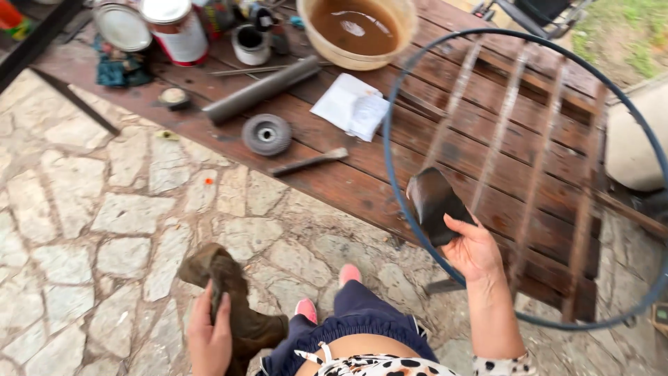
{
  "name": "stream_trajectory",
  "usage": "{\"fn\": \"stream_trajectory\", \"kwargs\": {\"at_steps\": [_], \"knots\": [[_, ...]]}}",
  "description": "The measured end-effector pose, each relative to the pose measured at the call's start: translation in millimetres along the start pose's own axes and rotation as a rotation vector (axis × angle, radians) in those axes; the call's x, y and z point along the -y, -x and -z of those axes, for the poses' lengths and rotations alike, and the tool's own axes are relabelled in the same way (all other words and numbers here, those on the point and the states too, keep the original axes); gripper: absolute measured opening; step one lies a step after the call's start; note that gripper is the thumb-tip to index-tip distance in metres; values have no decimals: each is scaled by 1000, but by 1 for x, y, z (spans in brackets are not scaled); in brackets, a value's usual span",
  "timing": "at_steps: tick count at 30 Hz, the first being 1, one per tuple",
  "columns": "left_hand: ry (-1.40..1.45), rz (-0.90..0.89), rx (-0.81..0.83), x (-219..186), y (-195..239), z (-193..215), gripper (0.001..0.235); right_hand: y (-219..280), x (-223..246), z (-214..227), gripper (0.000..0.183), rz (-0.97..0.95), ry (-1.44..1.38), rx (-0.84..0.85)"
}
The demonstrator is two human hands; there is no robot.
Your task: Cleaning and prepping a circular metal grate using a sponge block dipped in liquid and a rag.
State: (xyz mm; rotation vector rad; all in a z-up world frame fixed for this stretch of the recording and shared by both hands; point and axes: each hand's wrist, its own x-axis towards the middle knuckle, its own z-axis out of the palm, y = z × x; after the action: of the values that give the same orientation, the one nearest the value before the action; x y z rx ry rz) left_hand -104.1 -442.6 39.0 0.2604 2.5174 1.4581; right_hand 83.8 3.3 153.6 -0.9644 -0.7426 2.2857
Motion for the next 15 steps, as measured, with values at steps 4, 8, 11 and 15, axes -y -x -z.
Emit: {"fn": "stream_trajectory", "kwargs": {"at_steps": [4, 8, 11, 15], "knots": [[-165, 115, -24, 12, -6, 7, 53, -84, -2, -45, 45, 6, 105, 4], [-222, 173, -207, 26, -12, 7, 53, -196, 19, -100, 39, -9, 211, 166], [-208, 596, -179, 45, -40, -2, 54, -294, 42, -152, 34, 43, 254, 272], [-328, 148, -463, 189, -50, -25, 56, -430, 57, -182, 71, 300, 742, -33]]}}
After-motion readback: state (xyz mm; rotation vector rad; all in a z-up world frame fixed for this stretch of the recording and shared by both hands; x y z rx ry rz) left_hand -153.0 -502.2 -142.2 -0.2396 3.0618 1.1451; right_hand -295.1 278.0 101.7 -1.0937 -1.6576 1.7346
